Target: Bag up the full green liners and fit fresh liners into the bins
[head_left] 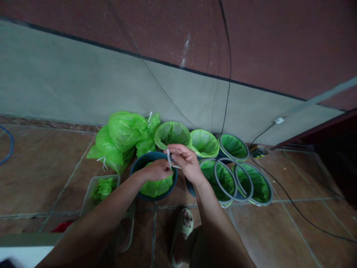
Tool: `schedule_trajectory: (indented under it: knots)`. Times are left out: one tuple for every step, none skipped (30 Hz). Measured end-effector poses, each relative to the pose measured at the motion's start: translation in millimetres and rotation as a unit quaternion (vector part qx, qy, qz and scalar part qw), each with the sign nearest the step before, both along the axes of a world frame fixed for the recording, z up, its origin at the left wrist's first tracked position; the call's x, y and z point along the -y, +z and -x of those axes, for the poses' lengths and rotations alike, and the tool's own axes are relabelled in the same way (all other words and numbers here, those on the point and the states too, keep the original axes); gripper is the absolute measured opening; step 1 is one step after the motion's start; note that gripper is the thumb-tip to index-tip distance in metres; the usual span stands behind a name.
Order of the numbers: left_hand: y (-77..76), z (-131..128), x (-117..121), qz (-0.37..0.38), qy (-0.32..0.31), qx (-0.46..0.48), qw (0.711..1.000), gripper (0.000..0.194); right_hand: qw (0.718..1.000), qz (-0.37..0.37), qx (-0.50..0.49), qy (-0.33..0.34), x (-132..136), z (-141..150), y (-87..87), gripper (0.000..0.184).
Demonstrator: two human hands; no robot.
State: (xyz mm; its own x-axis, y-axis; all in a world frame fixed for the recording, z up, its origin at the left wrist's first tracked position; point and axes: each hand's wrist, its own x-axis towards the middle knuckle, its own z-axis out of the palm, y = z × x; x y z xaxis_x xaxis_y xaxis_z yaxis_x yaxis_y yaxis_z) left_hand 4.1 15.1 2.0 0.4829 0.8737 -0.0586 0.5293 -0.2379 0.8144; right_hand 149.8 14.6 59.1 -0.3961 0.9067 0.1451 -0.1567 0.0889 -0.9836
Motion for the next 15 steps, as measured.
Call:
schedule_trajectory:
  knots:
    - [-0.9, -0.8, 0.2, 0.003, -0.002, 0.0, 1.0, 0.021, 1.0, -0.002, 0.003, -0.006, -1.5, -0.9, -3.2, 0.028]
    - [-1.6, -0.8, -0.5, 0.011, -0.001, 0.001, 1.0, 0.026, 1.0, -0.004, 0.009, -0.017, -3.4, -2.2, -7.5, 0.031]
    - [-2.2, 0.0, -2.0, 0.025, 0.007, 0.003, 1.0, 0.031, 0.999, -0.006, 0.023, -0.03, -5.3, -3.8, -12.7, 0.035]
    - [-2.5, 1.6, -4.0, 0.043, 0.022, 0.01, 0.999, 0.034, 0.998, -0.006, 0.051, -0.046, -7.0, -5.9, -18.3, 0.039]
    - [-2.6, 3.8, -6.1, 0.06, 0.038, 0.02, 0.997, 0.037, 0.993, -0.006, 0.096, -0.061, -8.5, -8.1, -23.7, 0.041]
    - [-2.4, 6.3, -8.1, 0.074, 0.052, 0.032, 0.995, 0.038, 0.985, -0.01, 0.157, -0.069, -9.4, -10.5, -28.5, 0.038]
    - [-1.9, 8.8, -9.7, 0.082, 0.065, 0.045, 0.993, 0.039, 0.971, -0.018, 0.229, -0.07, -9.6, -12.7, -32.3, 0.031]
    - [-1.1, 11.2, -10.9, 0.086, 0.077, 0.056, 0.992, 0.04, 0.951, -0.032, 0.301, -0.068, -9.2, -14.7, -34.8, 0.022]
    - [-0.2, 13.3, -11.6, 0.086, 0.09, 0.063, 0.99, 0.042, 0.929, -0.048, 0.363, -0.063, -8.2, -16.2, -35.9, 0.017]
    - [0.7, 15.0, -11.9, 0.087, 0.104, 0.066, 0.989, 0.044, 0.91, -0.065, 0.407, -0.054, -6.8, -17.3, -36.0, 0.021]
    - [1.5, 16.4, -12.2, 0.089, 0.119, 0.069, 0.987, 0.046, 0.897, -0.078, 0.433, -0.042, -5.2, -18.0, -35.5, 0.026]
    - [2.2, 17.6, -12.5, 0.092, 0.131, 0.073, 0.984, 0.046, 0.891, -0.084, 0.444, -0.029, -3.5, -18.5, -34.8, 0.03]
    - [2.7, 18.7, -13.0, 0.093, 0.139, 0.075, 0.983, 0.044, 0.891, -0.084, 0.447, -0.01, -1.9, -19.0, -34.2, 0.031]
    - [3.2, 19.6, -13.6, 0.089, 0.142, 0.075, 0.983, 0.04, 0.891, -0.076, 0.448, 0.015, -0.5, -19.5, -34.2, 0.031]
    - [3.9, 20.4, -14.2, 0.079, 0.141, 0.068, 0.984, 0.033, 0.889, -0.063, 0.451, 0.044, 0.7, -20.2, -34.7, 0.03]
